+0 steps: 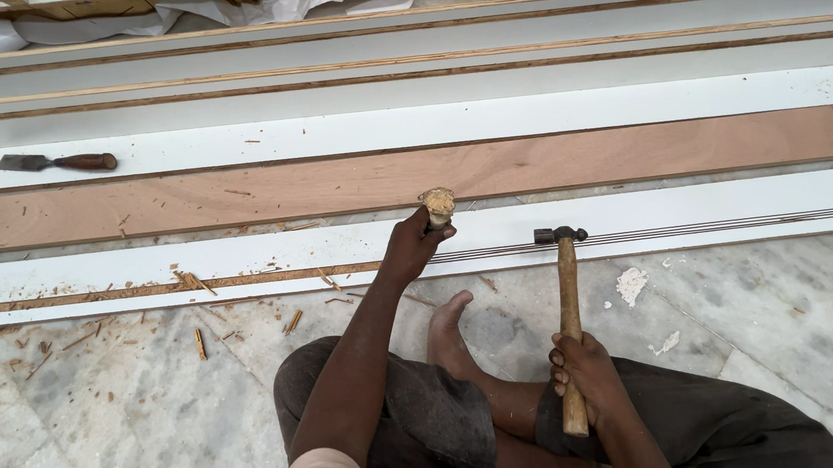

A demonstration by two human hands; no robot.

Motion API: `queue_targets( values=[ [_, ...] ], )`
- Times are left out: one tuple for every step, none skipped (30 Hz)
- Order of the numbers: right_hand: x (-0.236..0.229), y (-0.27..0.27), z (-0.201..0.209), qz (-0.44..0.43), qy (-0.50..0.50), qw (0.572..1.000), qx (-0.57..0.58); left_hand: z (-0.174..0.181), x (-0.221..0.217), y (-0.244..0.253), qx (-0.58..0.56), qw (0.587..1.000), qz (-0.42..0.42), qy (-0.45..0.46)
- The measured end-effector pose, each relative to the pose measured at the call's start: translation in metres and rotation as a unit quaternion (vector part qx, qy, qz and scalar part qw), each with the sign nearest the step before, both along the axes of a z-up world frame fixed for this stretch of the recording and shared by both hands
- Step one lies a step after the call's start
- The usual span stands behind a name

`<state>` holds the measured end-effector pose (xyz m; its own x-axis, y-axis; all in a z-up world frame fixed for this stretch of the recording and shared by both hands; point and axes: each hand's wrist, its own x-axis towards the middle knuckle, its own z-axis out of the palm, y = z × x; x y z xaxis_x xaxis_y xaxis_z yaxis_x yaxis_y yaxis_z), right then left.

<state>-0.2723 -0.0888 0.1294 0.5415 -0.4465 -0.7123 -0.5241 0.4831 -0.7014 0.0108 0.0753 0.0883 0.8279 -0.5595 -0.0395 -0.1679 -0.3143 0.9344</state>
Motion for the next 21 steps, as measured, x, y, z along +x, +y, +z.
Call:
queue_targets(
  values=[
    [0.0,0.0,-0.001,0.0,0.002,1.0,-0.002,-0.004,0.0,0.0,-0.009,1.0,-0.002,-0.005],
    [0.0,-0.001,-0.003,0.0,0.005,1.0,-0.003,-0.007,0.0,0.0,-0.018,1.0,-0.004,-0.01],
    [0.0,-0.001,-0.004,0.0,0.006,1.0,-0.005,-0.01,0.0,0.0,-0.028,0.999,-0.007,-0.015],
    [0.0,-0.001,-0.004,0.0,0.005,1.0,-0.003,-0.012,0.0,0.001,-0.025,1.0,-0.004,-0.017],
    [-0.001,-0.001,-0.005,0.0,0.004,1.0,-0.001,-0.013,0.001,0.001,-0.023,1.0,-0.001,-0.019],
    [-0.001,-0.001,-0.006,0.0,0.002,1.0,0.001,-0.014,0.001,0.001,-0.021,1.0,0.002,-0.021],
    [-0.001,-0.001,-0.006,0.001,0.001,1.0,-0.001,-0.014,0.001,0.001,-0.021,0.999,0.004,-0.023],
    [-0.001,-0.001,-0.007,0.003,-0.001,1.0,-0.002,-0.014,0.001,0.001,-0.022,0.999,0.007,-0.026],
    [-0.001,-0.001,-0.007,0.006,-0.002,1.0,-0.003,-0.014,0.0,0.002,-0.022,0.999,0.01,-0.028],
    [-0.002,0.0,-0.007,0.006,0.001,1.0,-0.002,-0.014,-0.001,0.003,-0.019,1.0,0.012,-0.02],
    [-0.001,0.0,-0.006,0.006,0.002,1.0,0.0,-0.012,-0.001,0.003,-0.017,1.0,0.015,-0.015],
    [0.0,0.001,-0.005,0.007,0.003,1.0,0.001,-0.011,-0.001,0.003,-0.015,1.0,0.018,-0.009],
    [-0.001,0.002,-0.004,0.012,0.002,1.0,-0.003,-0.01,-0.002,0.004,-0.022,1.0,0.015,-0.015],
    [-0.001,0.002,-0.003,0.017,0.0,1.0,-0.007,-0.009,-0.003,0.005,-0.03,0.999,0.012,-0.022],
    [-0.001,0.003,-0.002,0.022,-0.002,1.0,-0.012,-0.009,-0.004,0.005,-0.039,0.999,0.009,-0.029],
    [-0.002,0.004,-0.001,0.026,0.004,1.0,-0.014,-0.009,-0.005,0.005,-0.026,0.999,0.013,-0.013],
    [-0.002,0.004,0.0,0.029,0.008,0.999,-0.016,-0.008,-0.004,0.004,-0.014,1.0,0.016,0.0],
    [-0.001,0.005,0.0,0.032,0.012,0.999,-0.018,-0.008,-0.003,0.003,-0.002,1.0,0.019,0.014],
    [-0.002,0.005,0.0,0.032,0.013,0.999,-0.018,-0.009,-0.003,0.003,-0.009,1.0,0.019,0.003],
    [-0.002,0.006,-0.001,0.031,0.014,0.999,-0.017,-0.009,-0.003,0.004,-0.017,1.0,0.018,-0.008],
    [-0.001,0.006,-0.001,0.03,0.015,0.999,-0.016,-0.01,-0.002,0.004,-0.024,0.999,0.018,-0.019]
  ],
)
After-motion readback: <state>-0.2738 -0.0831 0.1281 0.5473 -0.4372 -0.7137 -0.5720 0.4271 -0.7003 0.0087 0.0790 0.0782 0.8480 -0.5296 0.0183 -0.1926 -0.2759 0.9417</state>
